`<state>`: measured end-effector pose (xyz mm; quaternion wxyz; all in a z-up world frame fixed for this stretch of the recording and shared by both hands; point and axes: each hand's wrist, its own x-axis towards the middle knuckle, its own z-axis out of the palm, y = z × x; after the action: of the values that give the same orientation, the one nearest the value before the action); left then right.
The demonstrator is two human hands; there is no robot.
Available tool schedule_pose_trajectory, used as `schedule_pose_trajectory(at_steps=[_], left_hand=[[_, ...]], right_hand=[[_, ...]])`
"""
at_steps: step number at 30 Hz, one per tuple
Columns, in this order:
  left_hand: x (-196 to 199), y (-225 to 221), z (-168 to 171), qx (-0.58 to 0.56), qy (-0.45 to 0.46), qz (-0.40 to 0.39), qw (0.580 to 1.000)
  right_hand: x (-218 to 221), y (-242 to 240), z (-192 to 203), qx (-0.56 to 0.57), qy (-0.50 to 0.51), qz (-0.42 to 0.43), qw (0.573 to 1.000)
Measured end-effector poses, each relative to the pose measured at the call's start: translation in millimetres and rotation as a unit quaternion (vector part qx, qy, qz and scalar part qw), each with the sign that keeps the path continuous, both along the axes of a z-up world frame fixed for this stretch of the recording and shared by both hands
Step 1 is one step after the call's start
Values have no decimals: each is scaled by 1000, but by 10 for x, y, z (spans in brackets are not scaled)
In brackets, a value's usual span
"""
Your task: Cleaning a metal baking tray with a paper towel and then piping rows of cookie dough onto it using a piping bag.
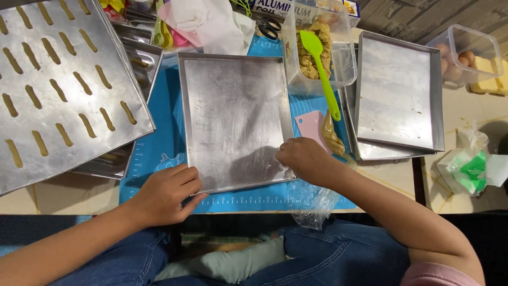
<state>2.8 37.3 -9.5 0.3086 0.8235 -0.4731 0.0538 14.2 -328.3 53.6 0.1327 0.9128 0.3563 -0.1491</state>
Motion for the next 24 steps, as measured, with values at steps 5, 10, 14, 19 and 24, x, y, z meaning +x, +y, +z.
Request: schedule_pose_trajectory(at_steps=[5,10,14,19,24], left_hand=[[-3,-3,15,1,1,5,1000],[7,-7,-1,-6,-4,1,1000],[5,-21,-28,-13,-8,7,1000],[7,-30,-39,-11,-7,4,1000],[13,-35,5,-26,-7,-3,1000]], right_hand=[[-155,204,123,-14,63,-72,995],[-184,124,-149,155,126,-183,963],[-207,320,-95,254,145,-216,932],[-197,658,-56,354,165,-213,896],[-171,728,114,356,201,-149,900]])
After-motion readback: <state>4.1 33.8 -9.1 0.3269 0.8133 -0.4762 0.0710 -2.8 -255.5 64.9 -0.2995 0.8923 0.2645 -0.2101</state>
